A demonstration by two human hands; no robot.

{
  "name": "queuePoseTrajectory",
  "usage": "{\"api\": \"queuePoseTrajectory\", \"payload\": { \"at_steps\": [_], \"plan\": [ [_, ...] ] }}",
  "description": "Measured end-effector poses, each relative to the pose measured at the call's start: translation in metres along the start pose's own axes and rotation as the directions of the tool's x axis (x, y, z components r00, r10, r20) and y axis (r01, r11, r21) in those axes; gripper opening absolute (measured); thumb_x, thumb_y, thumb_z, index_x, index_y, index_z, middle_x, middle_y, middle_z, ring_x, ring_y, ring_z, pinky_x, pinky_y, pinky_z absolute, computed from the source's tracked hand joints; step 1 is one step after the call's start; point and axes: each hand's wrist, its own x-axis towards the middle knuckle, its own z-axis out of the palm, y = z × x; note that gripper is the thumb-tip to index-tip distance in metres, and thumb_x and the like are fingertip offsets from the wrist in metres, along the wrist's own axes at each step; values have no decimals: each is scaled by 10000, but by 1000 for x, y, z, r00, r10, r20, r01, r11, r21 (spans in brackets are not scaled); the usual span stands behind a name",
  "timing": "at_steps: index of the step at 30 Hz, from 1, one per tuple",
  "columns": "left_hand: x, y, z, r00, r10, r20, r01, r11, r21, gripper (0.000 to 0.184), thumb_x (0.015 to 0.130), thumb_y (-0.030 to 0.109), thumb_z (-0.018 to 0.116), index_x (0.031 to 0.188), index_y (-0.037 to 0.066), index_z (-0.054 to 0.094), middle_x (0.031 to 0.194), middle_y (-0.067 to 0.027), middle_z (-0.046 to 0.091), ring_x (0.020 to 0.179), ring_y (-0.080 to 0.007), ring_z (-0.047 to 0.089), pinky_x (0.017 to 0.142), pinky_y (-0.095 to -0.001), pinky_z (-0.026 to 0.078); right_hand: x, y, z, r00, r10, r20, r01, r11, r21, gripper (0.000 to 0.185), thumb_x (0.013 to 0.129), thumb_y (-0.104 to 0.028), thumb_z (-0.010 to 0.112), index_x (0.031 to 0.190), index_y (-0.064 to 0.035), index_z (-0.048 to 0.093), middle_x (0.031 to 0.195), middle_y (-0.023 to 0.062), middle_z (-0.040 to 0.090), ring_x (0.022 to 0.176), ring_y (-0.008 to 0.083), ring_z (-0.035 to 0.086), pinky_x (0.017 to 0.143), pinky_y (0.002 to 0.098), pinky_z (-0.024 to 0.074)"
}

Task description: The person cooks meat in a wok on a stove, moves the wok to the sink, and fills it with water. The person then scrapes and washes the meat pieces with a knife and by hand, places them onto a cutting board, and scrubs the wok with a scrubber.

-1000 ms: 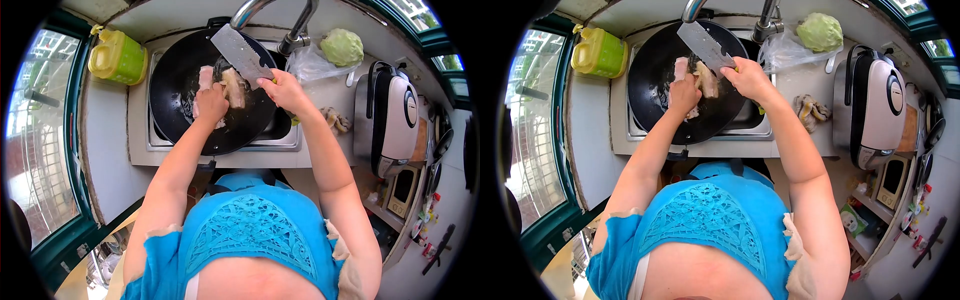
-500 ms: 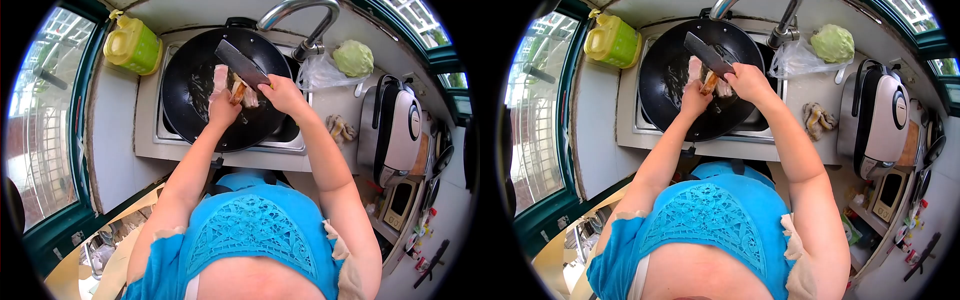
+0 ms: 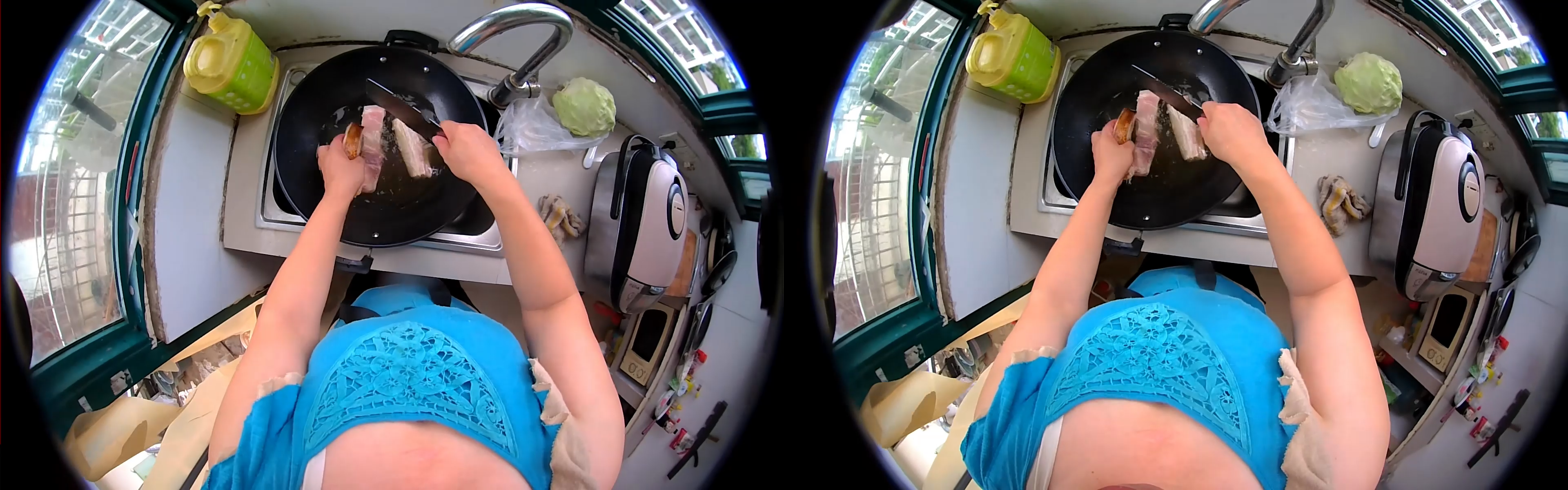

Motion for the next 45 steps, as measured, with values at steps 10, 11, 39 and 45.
{"api": "queuePoseTrajectory", "payload": {
  "at_steps": [10,11,39,45],
  "plan": [
    [6,62,47,942,218,254,-235,971,40,733,692,292,705,1255,3,335,1056,-229,491,1046,-418,471,876,-441,412,-13,12,-17,993,112,-43,-101,972,214,220,815,-218,564,778,-2,549,751,214,593,764,407,562,668,466,443],
    [2,66,60,939,242,245,-268,960,78,751,693,292,704,1272,13,316,1068,-242,481,1054,-426,469,873,-444,417,-16,11,-21,991,127,-46,-114,969,218,219,815,-217,564,778,-2,546,748,216,591,761,410,558,664,467,440],
    [13,-1,3,608,213,764,792,-228,-567,374,873,212,562,1149,-30,491,978,-140,570,842,-229,544,736,-291,479,-4,1,-6,999,9,-43,-1,984,181,239,834,-257,548,786,-23,542,726,190,599,732,399,567,646,464,452],
    [5,6,-14,594,314,741,804,-269,-530,365,899,240,528,1169,-1,484,916,-82,553,726,-150,481,592,-228,413,13,-8,-8,988,-110,-108,120,989,91,228,829,-260,561,771,-40,542,693,178,595,717,378,579,618,465,458]
  ]
}}
